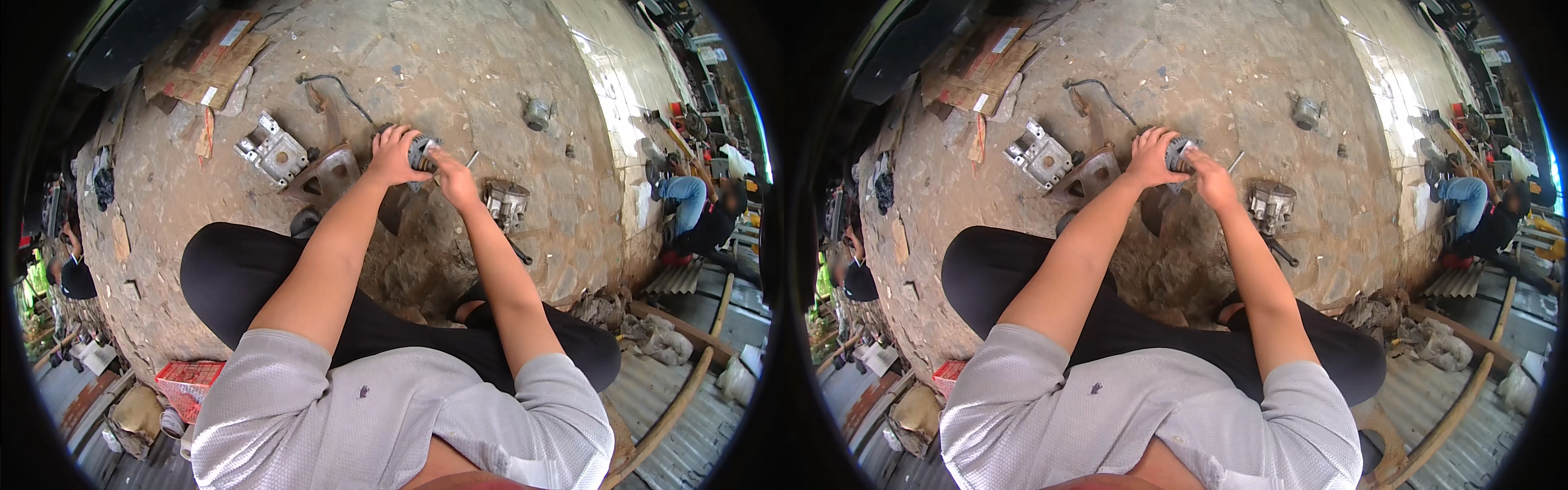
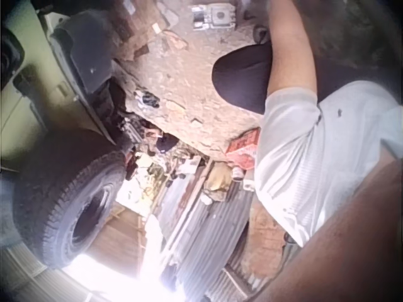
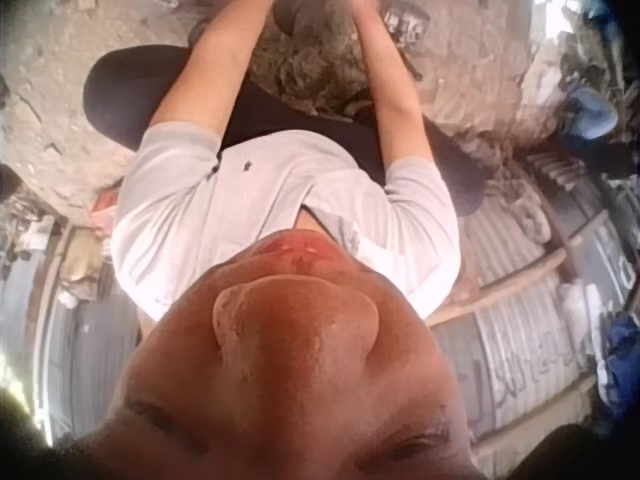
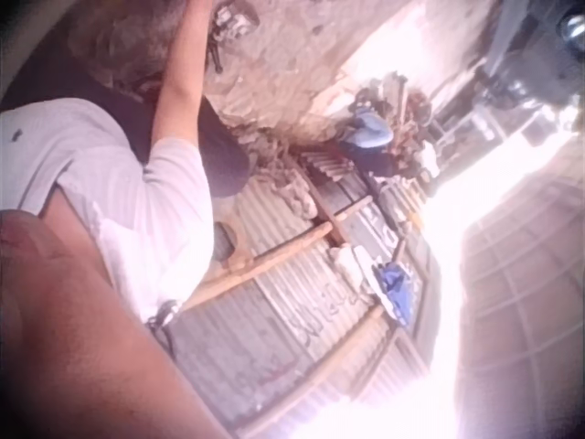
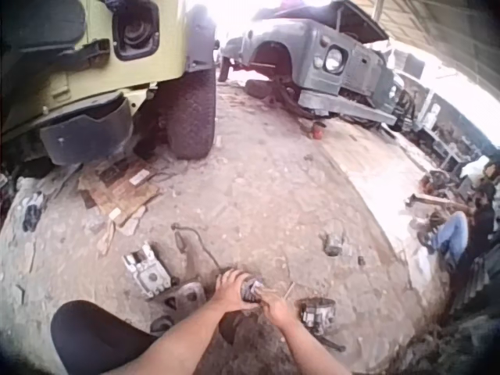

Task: The person sits on the floor and uses a metal tool to scrape and clean the surface of a mechanical part, likely an alternator. They repeatedly rotate the part and apply the tool to different areas, focusing on removing debris or corrosion.

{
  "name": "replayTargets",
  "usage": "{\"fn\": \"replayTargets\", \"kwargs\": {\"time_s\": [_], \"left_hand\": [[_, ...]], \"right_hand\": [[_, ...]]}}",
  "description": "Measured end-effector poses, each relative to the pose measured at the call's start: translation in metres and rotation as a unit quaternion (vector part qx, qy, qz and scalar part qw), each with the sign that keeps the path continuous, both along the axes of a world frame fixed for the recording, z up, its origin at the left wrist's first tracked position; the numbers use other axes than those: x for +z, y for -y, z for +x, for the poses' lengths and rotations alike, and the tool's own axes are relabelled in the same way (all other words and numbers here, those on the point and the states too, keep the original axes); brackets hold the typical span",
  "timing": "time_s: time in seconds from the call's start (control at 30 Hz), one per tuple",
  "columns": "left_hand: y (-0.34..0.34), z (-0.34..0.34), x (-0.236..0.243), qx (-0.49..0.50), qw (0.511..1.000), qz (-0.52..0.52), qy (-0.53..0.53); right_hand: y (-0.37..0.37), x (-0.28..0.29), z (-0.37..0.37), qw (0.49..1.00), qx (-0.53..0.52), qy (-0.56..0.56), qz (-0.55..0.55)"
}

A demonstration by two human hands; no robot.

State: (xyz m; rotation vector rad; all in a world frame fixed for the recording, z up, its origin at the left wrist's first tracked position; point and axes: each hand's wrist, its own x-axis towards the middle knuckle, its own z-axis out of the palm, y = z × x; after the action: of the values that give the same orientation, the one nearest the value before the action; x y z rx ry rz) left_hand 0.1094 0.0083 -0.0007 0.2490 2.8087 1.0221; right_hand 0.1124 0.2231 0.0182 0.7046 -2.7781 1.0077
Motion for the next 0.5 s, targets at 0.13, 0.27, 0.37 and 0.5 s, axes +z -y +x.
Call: {"fn": "replayTargets", "kwargs": {"time_s": [0.13, 0.27, 0.37, 0.5], "left_hand": [[0.001, -0.006, 0.005, -0.001, 1.000, -0.014, 0.003], [-0.001, -0.003, 0.000, 0.001, 1.000, -0.003, -0.012], [-0.003, -0.010, -0.002, 0.004, 1.000, 0.008, -0.029], [0.002, -0.012, -0.018, 0.013, 0.999, 0.014, -0.048]], "right_hand": [[-0.001, -0.009, -0.006, 0.993, -0.114, 0.005, -0.001], [0.002, -0.011, 0.000, 0.997, 0.074, -0.015, 0.030], [-0.005, -0.014, -0.010, 0.982, -0.190, 0.006, -0.008], [0.004, -0.007, -0.005, 0.997, 0.062, 0.001, 0.036]]}}
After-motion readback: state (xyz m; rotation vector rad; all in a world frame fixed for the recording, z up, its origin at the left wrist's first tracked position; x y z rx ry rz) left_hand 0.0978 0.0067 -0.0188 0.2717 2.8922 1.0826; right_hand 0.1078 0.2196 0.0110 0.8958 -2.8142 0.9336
